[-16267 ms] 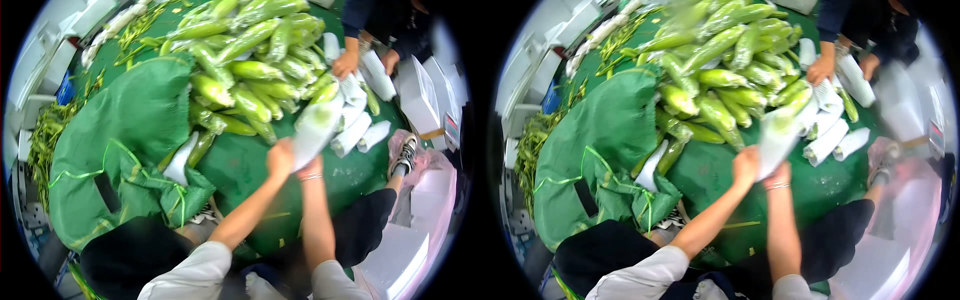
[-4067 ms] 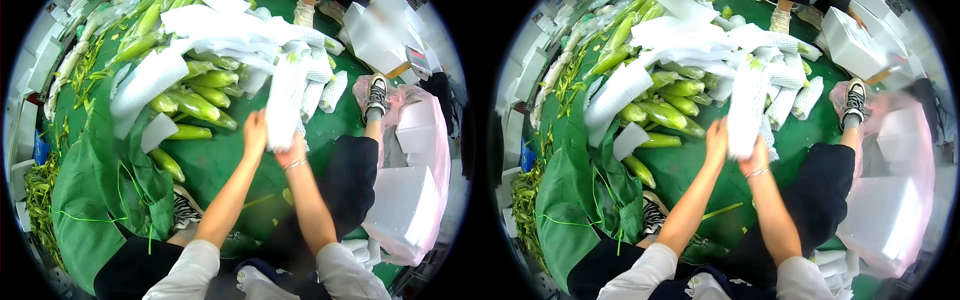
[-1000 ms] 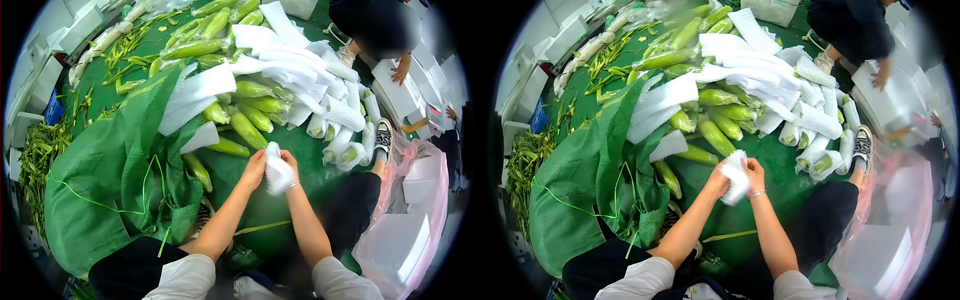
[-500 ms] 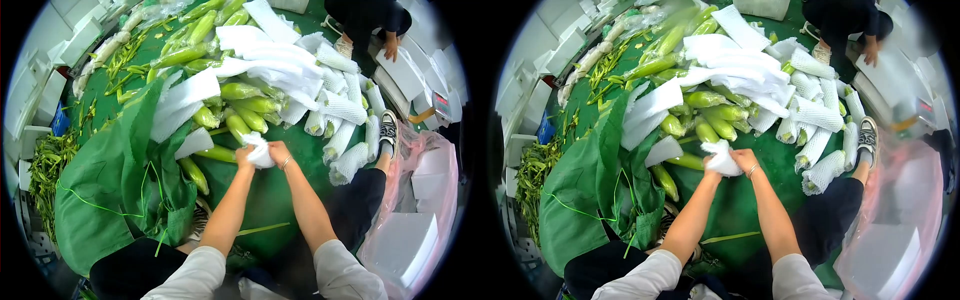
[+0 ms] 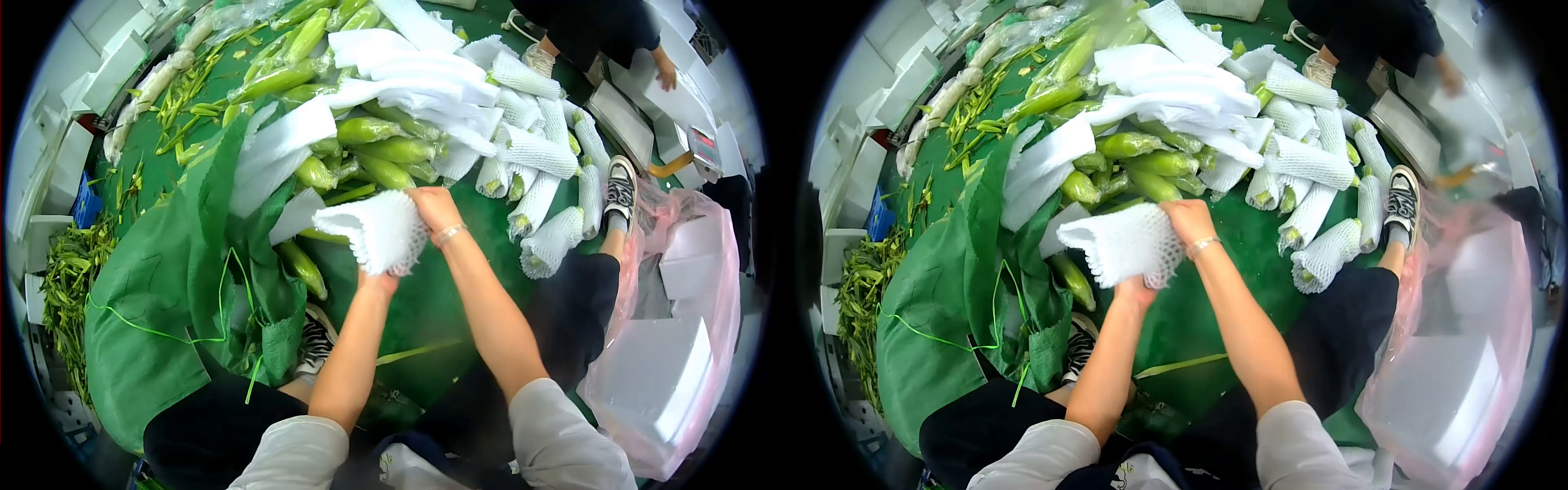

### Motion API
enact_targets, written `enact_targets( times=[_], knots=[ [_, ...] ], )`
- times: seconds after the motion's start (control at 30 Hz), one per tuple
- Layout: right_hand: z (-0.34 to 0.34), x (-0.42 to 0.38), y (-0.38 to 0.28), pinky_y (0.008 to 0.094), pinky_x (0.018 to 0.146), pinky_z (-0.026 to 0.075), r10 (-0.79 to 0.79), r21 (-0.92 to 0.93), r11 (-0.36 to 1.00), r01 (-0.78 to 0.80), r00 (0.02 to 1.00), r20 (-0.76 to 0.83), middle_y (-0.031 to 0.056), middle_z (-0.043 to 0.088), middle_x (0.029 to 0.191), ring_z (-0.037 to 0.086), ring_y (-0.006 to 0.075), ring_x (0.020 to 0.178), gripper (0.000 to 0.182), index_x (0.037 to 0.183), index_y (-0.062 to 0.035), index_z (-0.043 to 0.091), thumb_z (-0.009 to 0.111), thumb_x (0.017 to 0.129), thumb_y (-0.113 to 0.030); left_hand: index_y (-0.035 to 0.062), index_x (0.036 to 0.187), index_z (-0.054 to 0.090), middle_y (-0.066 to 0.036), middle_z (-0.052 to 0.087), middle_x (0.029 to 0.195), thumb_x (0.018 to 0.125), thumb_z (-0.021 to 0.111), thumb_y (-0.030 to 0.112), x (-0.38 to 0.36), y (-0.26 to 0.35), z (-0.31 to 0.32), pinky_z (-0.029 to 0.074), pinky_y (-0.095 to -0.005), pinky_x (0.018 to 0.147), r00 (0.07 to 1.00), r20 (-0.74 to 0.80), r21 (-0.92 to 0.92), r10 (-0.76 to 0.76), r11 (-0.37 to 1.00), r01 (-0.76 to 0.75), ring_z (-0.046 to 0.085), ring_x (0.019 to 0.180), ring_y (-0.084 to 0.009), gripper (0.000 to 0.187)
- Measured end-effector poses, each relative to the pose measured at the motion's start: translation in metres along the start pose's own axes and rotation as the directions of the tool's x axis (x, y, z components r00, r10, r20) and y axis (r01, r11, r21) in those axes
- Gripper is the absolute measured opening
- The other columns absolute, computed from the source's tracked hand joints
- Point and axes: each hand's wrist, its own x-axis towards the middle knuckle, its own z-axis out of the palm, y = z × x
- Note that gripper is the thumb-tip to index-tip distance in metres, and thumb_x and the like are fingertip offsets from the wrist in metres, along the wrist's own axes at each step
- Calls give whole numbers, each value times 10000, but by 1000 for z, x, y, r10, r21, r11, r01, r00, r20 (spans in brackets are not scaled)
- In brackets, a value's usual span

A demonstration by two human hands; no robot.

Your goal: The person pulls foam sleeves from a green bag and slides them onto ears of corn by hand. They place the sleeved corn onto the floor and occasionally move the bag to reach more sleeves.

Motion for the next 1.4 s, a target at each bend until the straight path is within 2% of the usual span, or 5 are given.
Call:
enact_targets(
  times=[0.33, 0.57, 0.87, 1.07, 1.4],
  knots=[
    [-12, 48, 162, 396, 726, 484, -28, -420, 901, -103, 956, -294, 248, 649, 868, 634, 359, 793, 348, 877, 120, 618, 545, 770, -204, -60, 954, 628, -220, 646, 956, 862, 462, 183, 85, -35, -108, 471, -441, 780, 859, -164, 896, 485, 437, -76, 620, 903, -362, 309],
    [-142, 38, 72, 415, 915, 454, -15, 886, 463, -11, 1000, 20, 112, 610, 1115, 579, 263, 1031, 403, 1144, -63, 550, 416, 920, -370, -3, 926, 589, -267, 610, 864, 902, 428, 351, 91, -105, 75, 450, -509, 718, 923, 286, 953, 258, 20, -301, 575, 849, -457, 390],
    [-130, 83, -20, 348, 655, 472, -264, -219, 946, 239, 960, -90, 115, 664, 875, 601, 246, 706, 294, 979, -51, 585, 452, 881, -295, -7, 908, 613, -116, 612, 889, 806, 632, 137, 81, -28, 14, 484, -317, 679, 776, 454, 855, 438, 32, -518, 613, 804, -196, 178],
    [-87, 102, 32, 410, 821, 397, -523, -778, -520, 352, 589, 616, 84, 549, 952, 510, 238, 945, 186, 939, -85, 569, 516, 771, -145, 53, 1215, 463, -157, 475, 1114, 692, 646, 116, 38, 79, -45, 302, -524, 962, 790, 573, 438, 220, -896, -68, 411, 1123, -332, 558],
    [-58, -92, -80, 326, 717, 458, -662, -549, 382, 743, 635, 399, 73, 583, 900, 569, 215, 819, 221, 1022, -32, 541, 594, 808, -6, -5, 881, 648, -204, 610, 999, 715, 592, 55, -40, 252, -118, 505, -392, 763, 989, -135, 327, 58, -940, 100, 608, 910, -329, 186]
  ],
)
